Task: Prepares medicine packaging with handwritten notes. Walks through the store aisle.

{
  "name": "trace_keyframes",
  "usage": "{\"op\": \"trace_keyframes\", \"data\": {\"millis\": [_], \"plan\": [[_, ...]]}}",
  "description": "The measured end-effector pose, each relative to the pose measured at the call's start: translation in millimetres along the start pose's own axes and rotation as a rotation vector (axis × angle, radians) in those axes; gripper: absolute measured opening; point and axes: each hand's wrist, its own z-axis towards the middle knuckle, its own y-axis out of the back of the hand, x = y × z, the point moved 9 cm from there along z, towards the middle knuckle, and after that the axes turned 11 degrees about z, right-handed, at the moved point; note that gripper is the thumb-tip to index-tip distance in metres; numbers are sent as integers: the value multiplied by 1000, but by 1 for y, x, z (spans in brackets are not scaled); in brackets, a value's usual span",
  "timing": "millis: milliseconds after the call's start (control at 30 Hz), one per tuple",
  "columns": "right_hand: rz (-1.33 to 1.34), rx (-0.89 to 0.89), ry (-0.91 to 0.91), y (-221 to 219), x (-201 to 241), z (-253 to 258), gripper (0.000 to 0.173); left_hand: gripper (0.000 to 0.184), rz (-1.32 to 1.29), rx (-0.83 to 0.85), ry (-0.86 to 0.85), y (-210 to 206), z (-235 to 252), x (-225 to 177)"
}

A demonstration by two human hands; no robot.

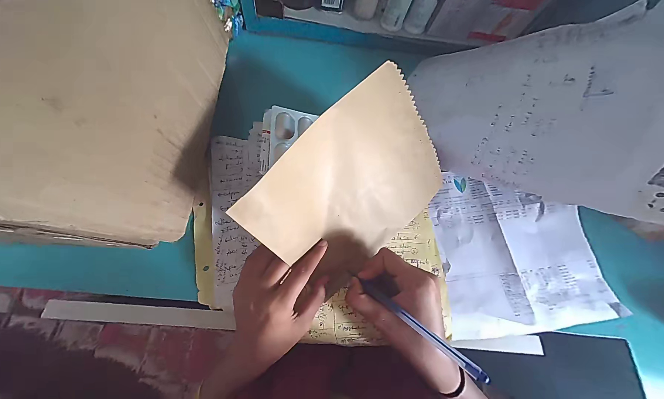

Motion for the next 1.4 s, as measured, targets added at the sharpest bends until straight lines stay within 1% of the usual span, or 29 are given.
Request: {"op": "trace_keyframes", "data": {"millis": [200, 300, 700, 833, 1067, 1200, 1267, 1333, 1400], "plan": [[12, 12, -6, -1, -1, 0, 14, 30, -8, 8, -1, 0, -2, 1], [-8, -9, 3, 0, 1, 2, 13, 30, 2, 2, -4, 0, 0, 1], [-20, -33, -47, 2, -3, 2, 13, 30, -11, 1, -1, 1, -1, 1], [-16, -11, -30, 2, -2, 1, 14, 30, -1, 8, 3, 0, -1, 1], [-40, -32, -55, 3, -2, 1, 15, 30, -12, 7, 2, 0, -1, 1], [59, -85, -102, 11, -8, 3, 12, 27, -46, 15, -6, 0, 0, 2], [100, -37, -80, 13, -7, 7, 13, 21, -68, 8, -17, 1, 1, 2], [81, 45, -50, 12, -5, 10, 16, 17, -74, 1, -28, 1, 0, 1], [74, 83, -50, 11, -6, 11, 13, 16, -78, 6, -32, 0, -1, 2]]}}
